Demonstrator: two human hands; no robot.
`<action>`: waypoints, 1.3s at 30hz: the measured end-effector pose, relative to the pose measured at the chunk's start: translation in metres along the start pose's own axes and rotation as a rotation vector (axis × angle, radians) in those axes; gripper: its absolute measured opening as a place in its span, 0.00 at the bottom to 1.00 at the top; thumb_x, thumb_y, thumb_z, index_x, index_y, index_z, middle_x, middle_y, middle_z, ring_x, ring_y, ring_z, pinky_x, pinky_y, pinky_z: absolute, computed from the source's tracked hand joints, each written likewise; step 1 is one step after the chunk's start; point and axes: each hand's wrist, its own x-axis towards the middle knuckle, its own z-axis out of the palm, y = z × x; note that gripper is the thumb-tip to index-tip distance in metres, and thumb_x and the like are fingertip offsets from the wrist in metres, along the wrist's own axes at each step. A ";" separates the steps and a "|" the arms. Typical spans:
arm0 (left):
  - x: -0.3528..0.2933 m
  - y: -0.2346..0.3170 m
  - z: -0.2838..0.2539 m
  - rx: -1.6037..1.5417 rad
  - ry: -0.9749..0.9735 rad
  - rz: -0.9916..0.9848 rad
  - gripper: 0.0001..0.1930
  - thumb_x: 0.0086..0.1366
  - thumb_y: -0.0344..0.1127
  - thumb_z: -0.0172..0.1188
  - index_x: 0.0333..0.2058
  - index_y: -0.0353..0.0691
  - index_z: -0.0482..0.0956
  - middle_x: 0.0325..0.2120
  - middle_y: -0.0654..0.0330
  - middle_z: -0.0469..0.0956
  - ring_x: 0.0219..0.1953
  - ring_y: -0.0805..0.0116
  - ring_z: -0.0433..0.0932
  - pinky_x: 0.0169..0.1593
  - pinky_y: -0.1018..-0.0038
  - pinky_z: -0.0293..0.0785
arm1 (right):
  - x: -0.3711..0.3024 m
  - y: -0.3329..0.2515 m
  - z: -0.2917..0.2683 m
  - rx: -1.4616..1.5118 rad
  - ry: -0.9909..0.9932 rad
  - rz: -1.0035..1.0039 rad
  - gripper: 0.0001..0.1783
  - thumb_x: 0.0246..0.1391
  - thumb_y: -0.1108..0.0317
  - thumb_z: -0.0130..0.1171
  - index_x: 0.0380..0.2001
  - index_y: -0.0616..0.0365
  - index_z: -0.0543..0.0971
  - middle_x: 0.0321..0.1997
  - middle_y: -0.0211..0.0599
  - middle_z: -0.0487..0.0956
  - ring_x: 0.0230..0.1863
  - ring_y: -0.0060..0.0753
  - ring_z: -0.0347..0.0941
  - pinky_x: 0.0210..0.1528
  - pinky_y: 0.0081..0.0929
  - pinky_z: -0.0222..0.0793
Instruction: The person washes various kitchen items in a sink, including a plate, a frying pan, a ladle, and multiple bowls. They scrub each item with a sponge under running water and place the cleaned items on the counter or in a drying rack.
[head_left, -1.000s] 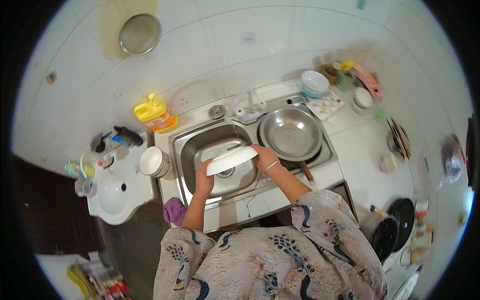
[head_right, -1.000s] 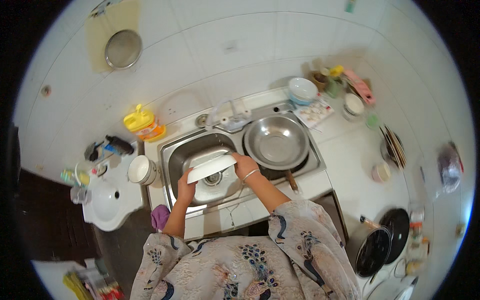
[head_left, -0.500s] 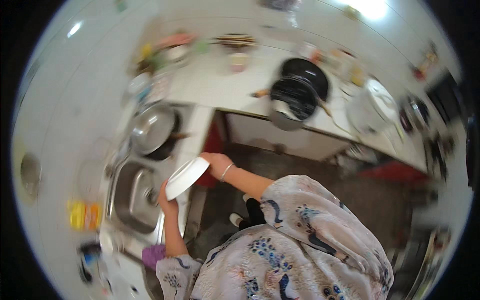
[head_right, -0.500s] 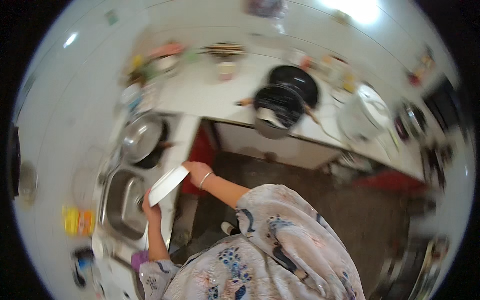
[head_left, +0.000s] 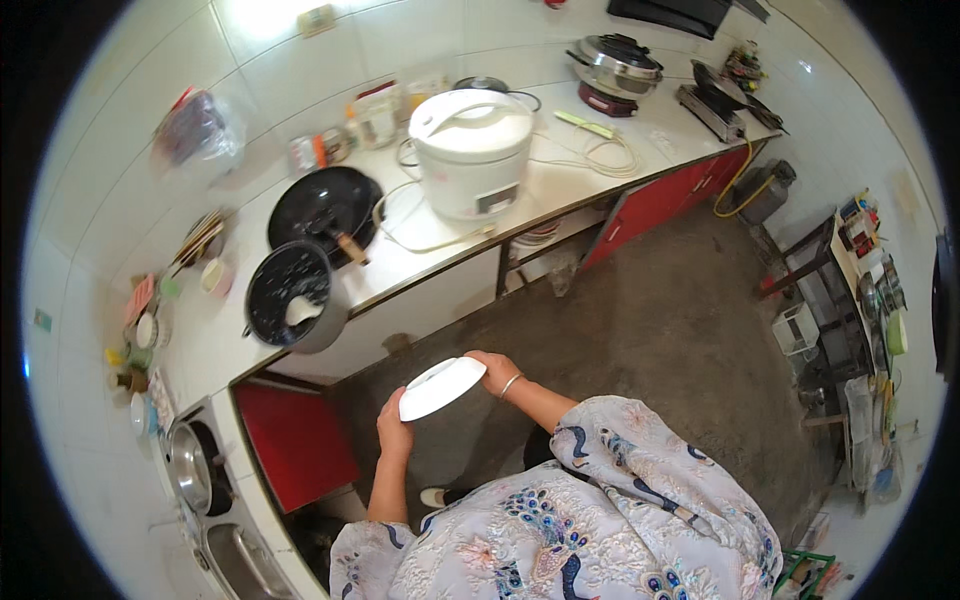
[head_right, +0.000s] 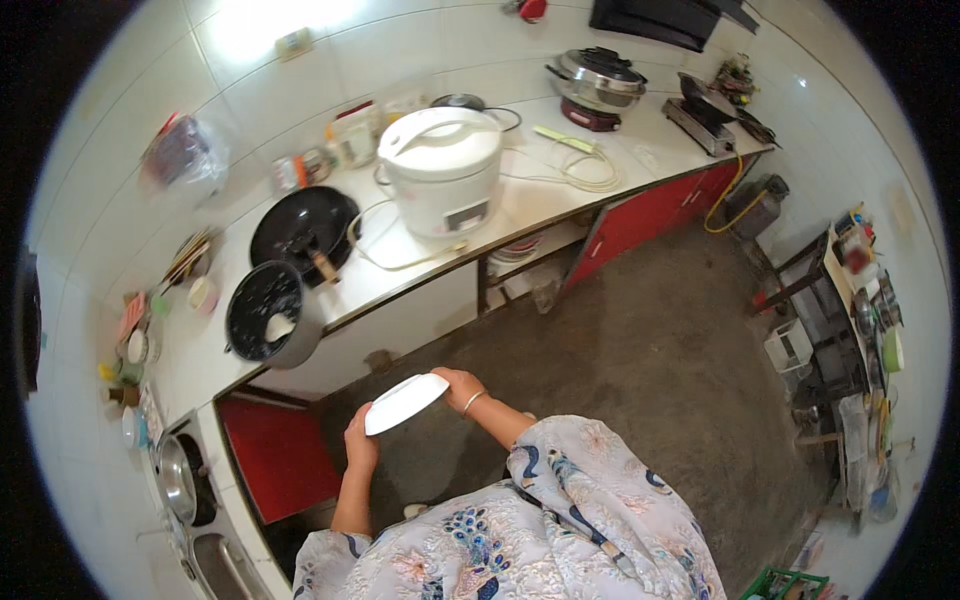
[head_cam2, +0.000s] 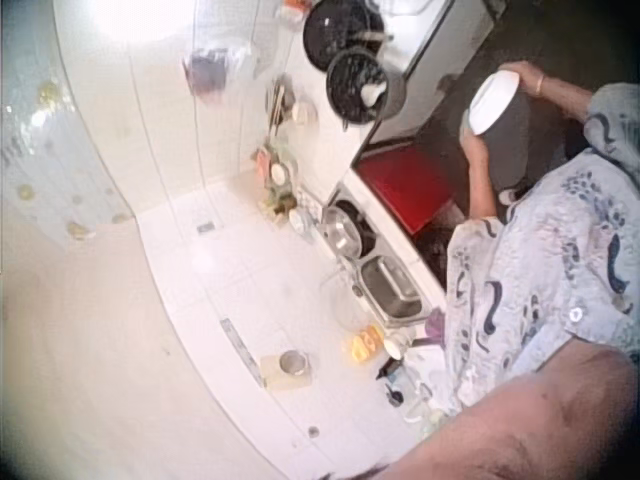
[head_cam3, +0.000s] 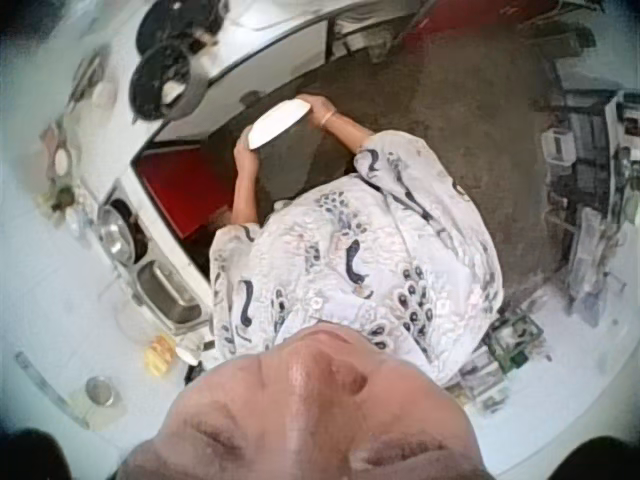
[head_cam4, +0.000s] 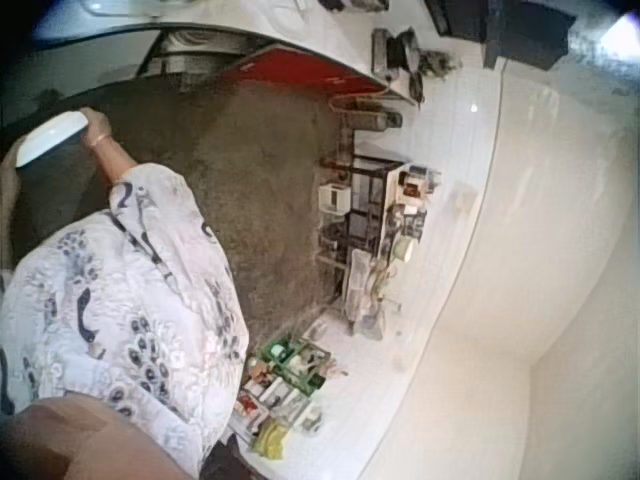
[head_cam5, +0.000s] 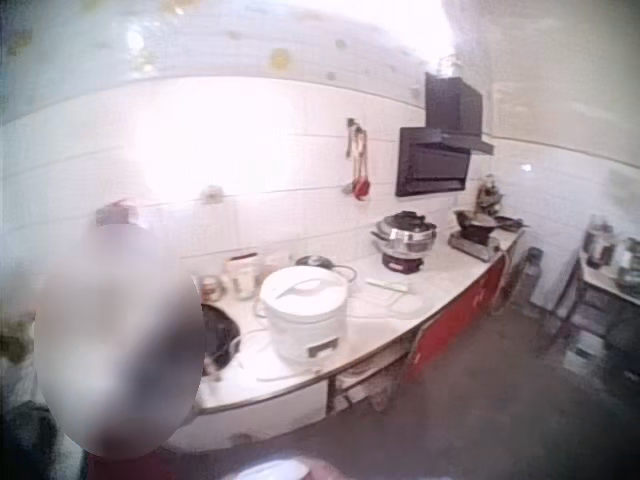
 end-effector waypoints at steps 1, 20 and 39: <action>0.012 0.015 0.031 -0.026 -0.014 0.018 0.20 0.50 0.20 0.50 0.44 0.37 0.72 0.39 0.45 0.74 0.43 0.48 0.73 0.46 0.64 0.69 | 0.001 0.035 -0.017 0.014 0.039 0.003 0.16 0.45 0.75 0.51 0.41 0.55 0.73 0.39 0.45 0.76 0.42 0.49 0.72 0.43 0.35 0.68; 0.194 0.267 0.345 -0.125 -0.540 0.202 0.22 0.53 0.21 0.52 0.49 0.40 0.68 0.41 0.46 0.73 0.45 0.49 0.72 0.45 0.63 0.69 | -0.035 0.279 -0.322 0.157 0.540 0.343 0.20 0.43 0.83 0.48 0.42 0.57 0.74 0.39 0.49 0.76 0.42 0.47 0.73 0.41 0.31 0.69; 0.265 0.216 0.574 -1.038 -0.628 -1.096 0.07 0.60 0.36 0.53 0.31 0.38 0.70 0.16 0.61 0.71 0.13 0.73 0.68 0.16 0.78 0.65 | 0.042 0.459 -0.365 0.503 0.411 0.638 0.17 0.55 0.58 0.51 0.42 0.59 0.74 0.35 0.38 0.77 0.35 0.29 0.72 0.38 0.24 0.67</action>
